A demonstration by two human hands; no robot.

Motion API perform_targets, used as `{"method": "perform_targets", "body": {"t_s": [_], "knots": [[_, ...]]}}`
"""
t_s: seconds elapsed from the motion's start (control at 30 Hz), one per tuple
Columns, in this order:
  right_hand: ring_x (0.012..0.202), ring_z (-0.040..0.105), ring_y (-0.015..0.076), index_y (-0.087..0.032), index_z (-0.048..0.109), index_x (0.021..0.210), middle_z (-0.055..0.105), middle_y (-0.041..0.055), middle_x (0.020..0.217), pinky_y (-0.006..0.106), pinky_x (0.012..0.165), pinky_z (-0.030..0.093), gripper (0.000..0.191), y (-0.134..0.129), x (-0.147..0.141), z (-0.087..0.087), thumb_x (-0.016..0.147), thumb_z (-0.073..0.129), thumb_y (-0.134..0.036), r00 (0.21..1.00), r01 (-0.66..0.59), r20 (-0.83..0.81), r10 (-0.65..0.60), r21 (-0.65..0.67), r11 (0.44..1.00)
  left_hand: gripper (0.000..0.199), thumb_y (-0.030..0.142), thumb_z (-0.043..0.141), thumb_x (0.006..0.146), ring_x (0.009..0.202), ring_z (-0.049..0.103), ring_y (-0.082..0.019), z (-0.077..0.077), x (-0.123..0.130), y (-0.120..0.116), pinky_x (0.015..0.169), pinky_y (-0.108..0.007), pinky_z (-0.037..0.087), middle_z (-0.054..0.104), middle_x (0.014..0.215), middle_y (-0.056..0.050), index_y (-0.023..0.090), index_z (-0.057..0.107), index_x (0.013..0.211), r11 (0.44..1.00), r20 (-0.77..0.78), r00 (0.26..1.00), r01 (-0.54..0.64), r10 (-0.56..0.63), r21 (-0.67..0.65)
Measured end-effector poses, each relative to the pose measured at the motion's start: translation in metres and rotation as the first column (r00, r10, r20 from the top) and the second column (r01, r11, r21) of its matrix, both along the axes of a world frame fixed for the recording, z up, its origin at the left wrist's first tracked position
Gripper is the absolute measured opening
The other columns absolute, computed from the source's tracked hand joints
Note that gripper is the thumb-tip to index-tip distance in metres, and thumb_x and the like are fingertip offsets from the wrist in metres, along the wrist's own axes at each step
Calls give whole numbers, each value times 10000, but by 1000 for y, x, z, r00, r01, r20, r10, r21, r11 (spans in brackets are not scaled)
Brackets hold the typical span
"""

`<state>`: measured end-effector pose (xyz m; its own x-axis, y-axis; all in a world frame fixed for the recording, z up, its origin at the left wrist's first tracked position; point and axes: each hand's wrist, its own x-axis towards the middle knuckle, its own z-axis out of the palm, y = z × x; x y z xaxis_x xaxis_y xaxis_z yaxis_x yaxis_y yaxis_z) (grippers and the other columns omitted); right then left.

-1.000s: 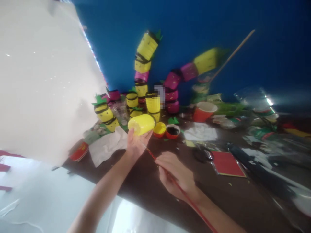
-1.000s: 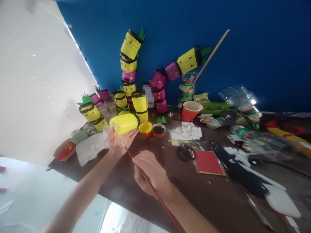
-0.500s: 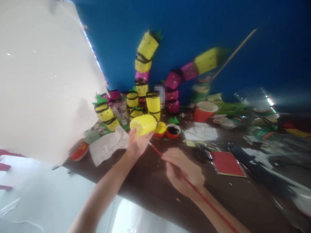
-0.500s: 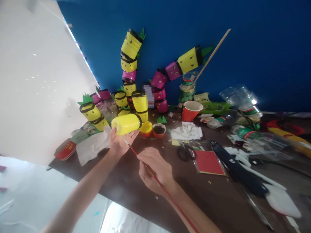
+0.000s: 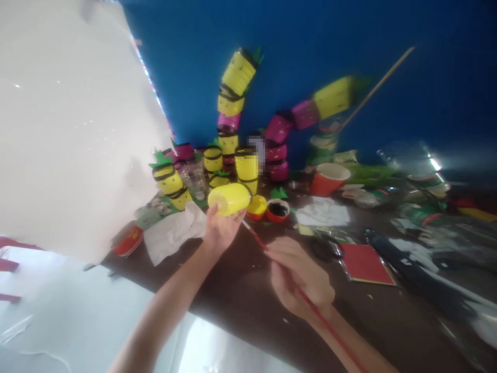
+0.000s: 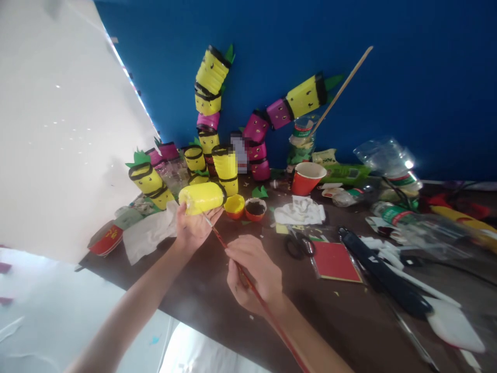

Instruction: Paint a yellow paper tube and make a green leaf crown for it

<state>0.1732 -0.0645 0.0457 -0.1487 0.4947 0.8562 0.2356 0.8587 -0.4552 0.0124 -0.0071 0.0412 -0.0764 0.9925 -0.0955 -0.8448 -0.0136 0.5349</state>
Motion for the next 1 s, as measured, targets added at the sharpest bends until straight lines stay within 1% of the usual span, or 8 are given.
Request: {"method": "perform_targets", "body": {"t_s": [0.1,0.23,0.33,0.43,0.53,0.7,0.87,1.0], "knots": [[815,638,190,-178,599,988,655,79,872,393,776,533,331,-1,-4,-6,712,555,1,999,-1,34,0,43,999,421,451,467,784,1182,491,-249,-1,0,-1,997,-406,393,575,1186,-84,205,530,1120,1000,25,1000,-13,13,-7],[856,627,189,-135,589,1017,647,95,900,402,823,515,373,-3,-8,-16,686,575,36,993,-62,103,57,41,997,453,509,460,785,1176,498,-249,-4,1,-1,1020,-401,378,582,1169,-100,193,543,1098,1000,25,1000,-3,3,5],[889,619,201,-104,586,1027,638,115,915,410,831,510,391,-4,-8,-18,670,570,53,989,-96,120,87,66,993,469,527,449,789,1162,511,-251,-4,0,-1,1014,-405,388,588,1153,-103,191,541,1102,1000,29,999,-19,19,11],[918,611,213,-103,575,1063,635,127,940,429,831,509,419,-4,-7,-17,676,556,56,992,-72,114,62,87,994,475,524,464,782,1139,529,-258,-3,0,0,996,-403,410,596,1130,-111,182,541,1102,1000,37,999,-28,29,-11],[951,604,226,-118,559,1113,636,130,975,443,838,507,444,-3,-8,-17,696,556,35,991,-41,128,31,76,996,490,534,463,777,1127,536,-266,-4,1,0,991,-399,415,595,1121,-127,163,551,1085,1000,28,999,-22,22,-13],[913,619,203,-142,560,1120,646,104,966,421,845,510,457,-5,-9,-19,699,566,34,988,-77,140,68,58,995,494,554,466,769,1112,546,-268,-7,0,1,986,-416,416,606,1093,-118,177,557,1075,999,28,999,-35,35,-24],[936,611,206,-133,552,1138,642,106,957,412,843,511,456,-5,-11,-18,715,544,37,993,-33,119,23,83,996,464,529,444,794,1125,538,-266,-6,0,1,968,-415,433,607,1104,-105,186,552,1087,999,15,999,-31,31,-26],[927,612,205,-161,536,1165,645,98,964,431,831,512,441,-5,-13,-19,754,529,-2,991,-26,130,20,46,999,470,533,419,802,1114,546,-257,-7,0,1,958,-413,443,601,1117,-110,181,555,1082,999,44,999,-21,22,-35]]}}
